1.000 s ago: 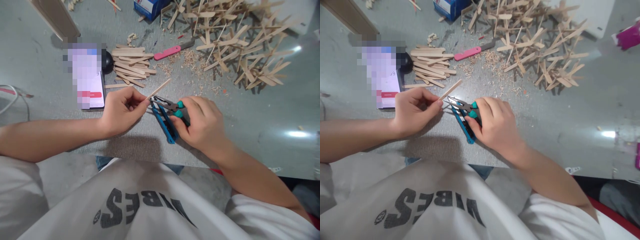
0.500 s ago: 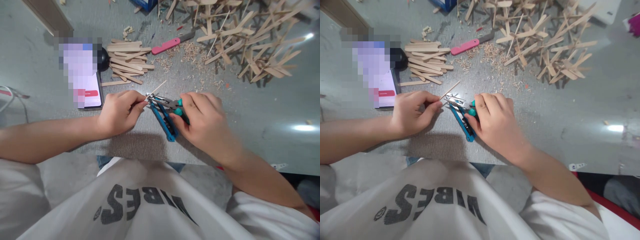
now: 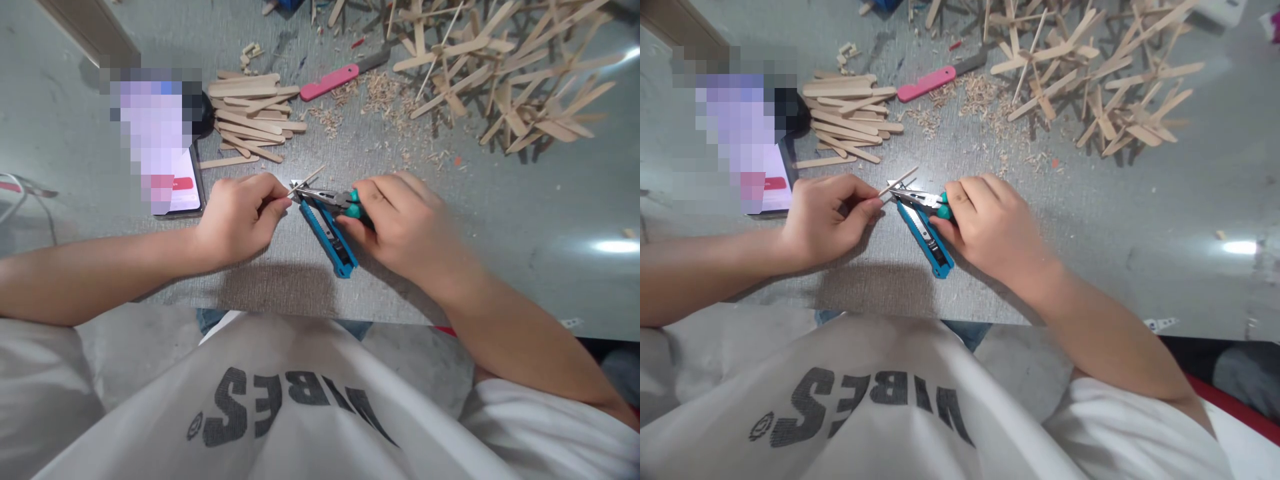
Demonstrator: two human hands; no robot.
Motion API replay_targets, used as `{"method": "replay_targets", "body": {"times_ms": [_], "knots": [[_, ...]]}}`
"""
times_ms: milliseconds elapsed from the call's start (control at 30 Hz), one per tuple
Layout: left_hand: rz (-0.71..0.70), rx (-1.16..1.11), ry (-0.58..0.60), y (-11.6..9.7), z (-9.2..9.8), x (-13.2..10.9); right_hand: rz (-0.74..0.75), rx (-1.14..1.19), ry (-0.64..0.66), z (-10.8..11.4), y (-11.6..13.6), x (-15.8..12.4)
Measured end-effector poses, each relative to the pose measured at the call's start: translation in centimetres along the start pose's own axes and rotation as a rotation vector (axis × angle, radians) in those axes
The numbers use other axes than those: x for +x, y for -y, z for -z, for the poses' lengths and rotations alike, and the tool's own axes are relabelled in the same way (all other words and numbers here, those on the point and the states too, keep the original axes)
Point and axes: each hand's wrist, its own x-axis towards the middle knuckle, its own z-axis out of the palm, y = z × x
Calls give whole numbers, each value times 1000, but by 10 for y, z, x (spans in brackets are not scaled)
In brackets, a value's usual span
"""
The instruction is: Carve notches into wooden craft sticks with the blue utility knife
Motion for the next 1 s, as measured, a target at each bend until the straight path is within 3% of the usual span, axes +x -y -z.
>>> {"method": "replay_targets", "body": {"times_ms": [300,567,800,900,1000], "knots": [[360,-466,7,-4,-5,6,80,-30,-92,4,-3,-2],[364,-599,-43,-3,-6,5,58,-1,-102,9,-8,-3],[283,-677,-83,-4,-3,7,-232,49,84,0,-35,5],[246,-684,-64,-4,-3,8,-254,33,146,-5,-41,8],[241,-716,-29,-5,-3,7,-267,25,112,-12,-40,8]]}}
